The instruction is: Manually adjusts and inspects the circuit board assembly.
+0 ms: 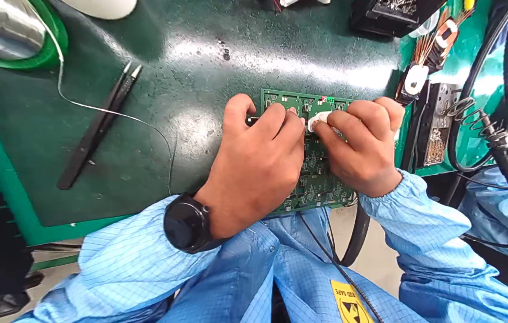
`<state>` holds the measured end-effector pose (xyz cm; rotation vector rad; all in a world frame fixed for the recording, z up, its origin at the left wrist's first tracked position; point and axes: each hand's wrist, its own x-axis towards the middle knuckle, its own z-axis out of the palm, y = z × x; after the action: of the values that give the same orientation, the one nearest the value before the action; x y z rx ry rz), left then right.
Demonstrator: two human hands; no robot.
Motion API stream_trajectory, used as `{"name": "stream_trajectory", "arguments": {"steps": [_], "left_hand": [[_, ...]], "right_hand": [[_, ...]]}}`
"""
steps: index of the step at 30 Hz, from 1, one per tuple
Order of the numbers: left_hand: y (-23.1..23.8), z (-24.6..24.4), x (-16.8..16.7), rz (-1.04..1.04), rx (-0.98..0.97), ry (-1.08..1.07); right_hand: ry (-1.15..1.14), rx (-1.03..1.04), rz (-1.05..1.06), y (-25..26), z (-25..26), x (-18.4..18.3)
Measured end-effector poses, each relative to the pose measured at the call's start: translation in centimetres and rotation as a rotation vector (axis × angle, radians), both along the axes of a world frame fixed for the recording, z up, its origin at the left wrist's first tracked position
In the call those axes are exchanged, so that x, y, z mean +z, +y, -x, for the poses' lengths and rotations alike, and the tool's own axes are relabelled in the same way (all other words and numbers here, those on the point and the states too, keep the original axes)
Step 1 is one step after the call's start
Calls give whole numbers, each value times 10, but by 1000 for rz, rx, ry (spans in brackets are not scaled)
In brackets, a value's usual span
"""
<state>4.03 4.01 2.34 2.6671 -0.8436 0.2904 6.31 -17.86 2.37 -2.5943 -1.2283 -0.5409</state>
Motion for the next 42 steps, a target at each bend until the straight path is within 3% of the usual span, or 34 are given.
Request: {"name": "stream_trajectory", "arguments": {"steps": [18,21,24,27,35,42], "left_hand": [[1,0,0,-6,-5,-11],[2,0,0,-2,-6,-7],[2,0,0,-3,-7,-8],[2,0,0,-9,-5,-9],[1,-1,-1,21,5,-18],[3,-1,-1,33,-3,-17]], "right_hand": [[-34,4,37,5,-5,0],[46,27,1,1,5,5],[185,-101,-172,-2,12,19],[279,-205,-191,1,9,23],[190,-170,-123,25,5,3],[310,-212,-212,-7,9,27]]}}
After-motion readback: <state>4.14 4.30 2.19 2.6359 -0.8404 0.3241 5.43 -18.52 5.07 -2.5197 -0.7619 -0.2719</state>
